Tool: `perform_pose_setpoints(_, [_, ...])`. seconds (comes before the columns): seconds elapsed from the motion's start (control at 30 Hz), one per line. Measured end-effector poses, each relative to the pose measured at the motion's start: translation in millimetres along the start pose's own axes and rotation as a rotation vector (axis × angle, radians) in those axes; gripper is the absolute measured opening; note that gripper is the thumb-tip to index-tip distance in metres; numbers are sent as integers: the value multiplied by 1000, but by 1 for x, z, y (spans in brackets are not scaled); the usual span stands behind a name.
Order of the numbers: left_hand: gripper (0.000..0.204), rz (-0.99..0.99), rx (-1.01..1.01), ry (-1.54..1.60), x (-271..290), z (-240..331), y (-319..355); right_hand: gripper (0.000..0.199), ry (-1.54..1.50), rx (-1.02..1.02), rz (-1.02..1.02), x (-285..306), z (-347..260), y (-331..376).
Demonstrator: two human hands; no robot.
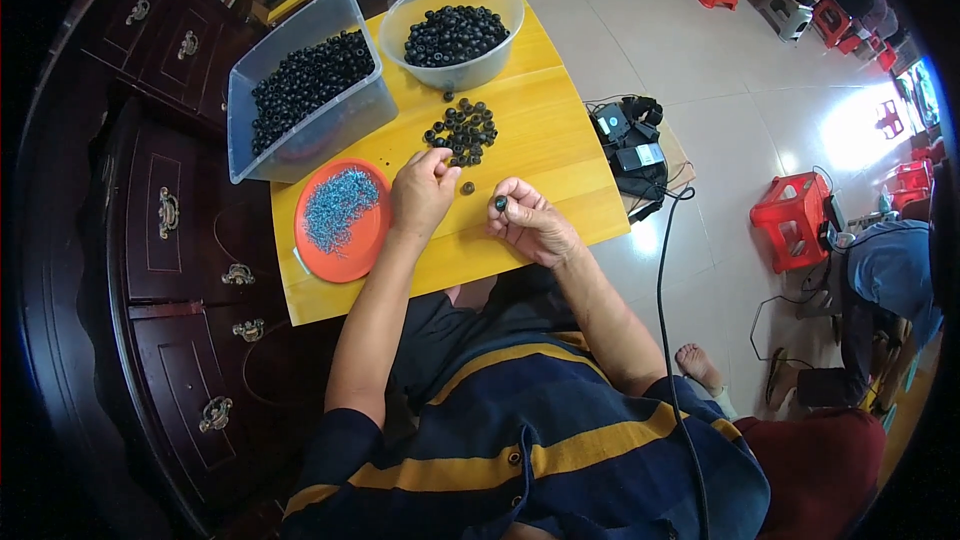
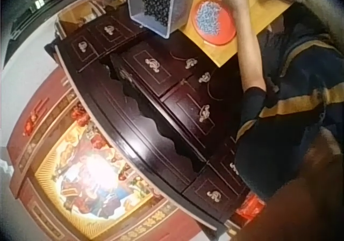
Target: The person assembles small parts by pressing plastic inserts into black rubber grommets by hand and arranges the pieces on the table.
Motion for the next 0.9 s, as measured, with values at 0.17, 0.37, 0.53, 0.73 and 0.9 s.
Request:
perform_pose_setpoints(0.17, [16, 25, 8, 43, 0, 0, 2, 24, 23, -7, 0, -1, 2, 0])
perform_pose_setpoints(0.37, [9, 74, 101, 348, 15, -8, 29, 24, 17, -16, -13, 0, 2, 1])
perform_pose_setpoints(0.53, [6, 21, 208, 596, 22, -5, 50, 23, 31, -17, -18, -1, 1, -1])
perform_pose_setpoints(0.73, [22, -82, 15, 530, 36, 37, 55, 21, 77, -16, -14, -2, 3, 0])
perform_pose_setpoints(0.9, [20, -78, 34, 614, 37, 48, 58, 20, 96, 10, 3, 0, 4, -2])
Point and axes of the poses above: each hand's wrist, its own y-axis away from the middle knuckle, its own x-axis out of the back of the hand, z = x × y, the point moved 10 cm from there along -y, towards the middle knuckle, and after that the axes turned 14 degrees about -y, right-handed, at the moved point
